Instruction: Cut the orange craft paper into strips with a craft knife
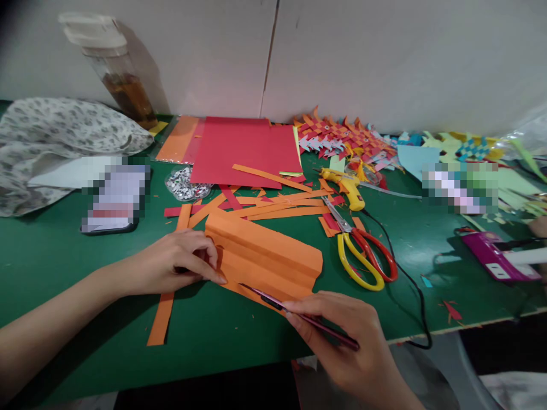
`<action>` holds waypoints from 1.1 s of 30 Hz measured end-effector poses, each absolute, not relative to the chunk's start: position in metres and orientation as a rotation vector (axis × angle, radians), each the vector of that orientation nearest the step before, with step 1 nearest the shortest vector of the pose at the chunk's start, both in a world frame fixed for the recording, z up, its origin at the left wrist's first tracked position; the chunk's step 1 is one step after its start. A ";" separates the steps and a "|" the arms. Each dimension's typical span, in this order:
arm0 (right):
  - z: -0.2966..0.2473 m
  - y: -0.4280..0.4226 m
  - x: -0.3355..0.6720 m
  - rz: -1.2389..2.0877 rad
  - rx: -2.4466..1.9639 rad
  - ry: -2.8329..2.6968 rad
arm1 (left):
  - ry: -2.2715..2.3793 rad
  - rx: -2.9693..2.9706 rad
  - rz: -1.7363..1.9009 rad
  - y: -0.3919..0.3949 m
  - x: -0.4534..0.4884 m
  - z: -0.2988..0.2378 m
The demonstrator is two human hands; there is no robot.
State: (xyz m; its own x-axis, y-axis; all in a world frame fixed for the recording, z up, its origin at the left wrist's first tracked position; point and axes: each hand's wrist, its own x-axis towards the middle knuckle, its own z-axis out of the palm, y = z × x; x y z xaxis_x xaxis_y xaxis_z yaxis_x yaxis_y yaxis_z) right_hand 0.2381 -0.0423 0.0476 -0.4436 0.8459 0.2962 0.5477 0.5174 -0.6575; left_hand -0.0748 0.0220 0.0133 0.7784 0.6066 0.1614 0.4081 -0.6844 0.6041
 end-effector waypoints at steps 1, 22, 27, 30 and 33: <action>0.048 -0.043 0.239 0.637 -1.132 -2.160 | 0.756 2.417 0.471 0.022 -0.075 0.013; 0.047 -0.047 0.254 0.628 -1.141 -2.173 | 0.764 2.401 0.466 0.022 -0.074 0.013; 0.049 -0.046 0.252 0.647 -1.156 -2.141 | 0.754 2.406 0.472 0.022 -0.075 0.014; 0.051 -0.046 0.251 0.646 -1.166 -2.131 | 0.753 2.416 0.475 0.023 -0.075 0.013; 0.051 -0.046 0.251 0.635 -1.163 -2.129 | 0.749 2.422 0.482 0.022 -0.075 0.012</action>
State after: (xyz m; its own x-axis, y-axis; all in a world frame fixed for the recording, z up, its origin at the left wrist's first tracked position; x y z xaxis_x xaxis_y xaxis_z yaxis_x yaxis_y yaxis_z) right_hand 0.2515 -0.0462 0.0508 -0.4178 0.8608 0.2907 0.5607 0.4961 -0.6629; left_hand -0.0751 0.0222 0.0120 0.7800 0.6024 0.1694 0.4038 -0.6914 0.5991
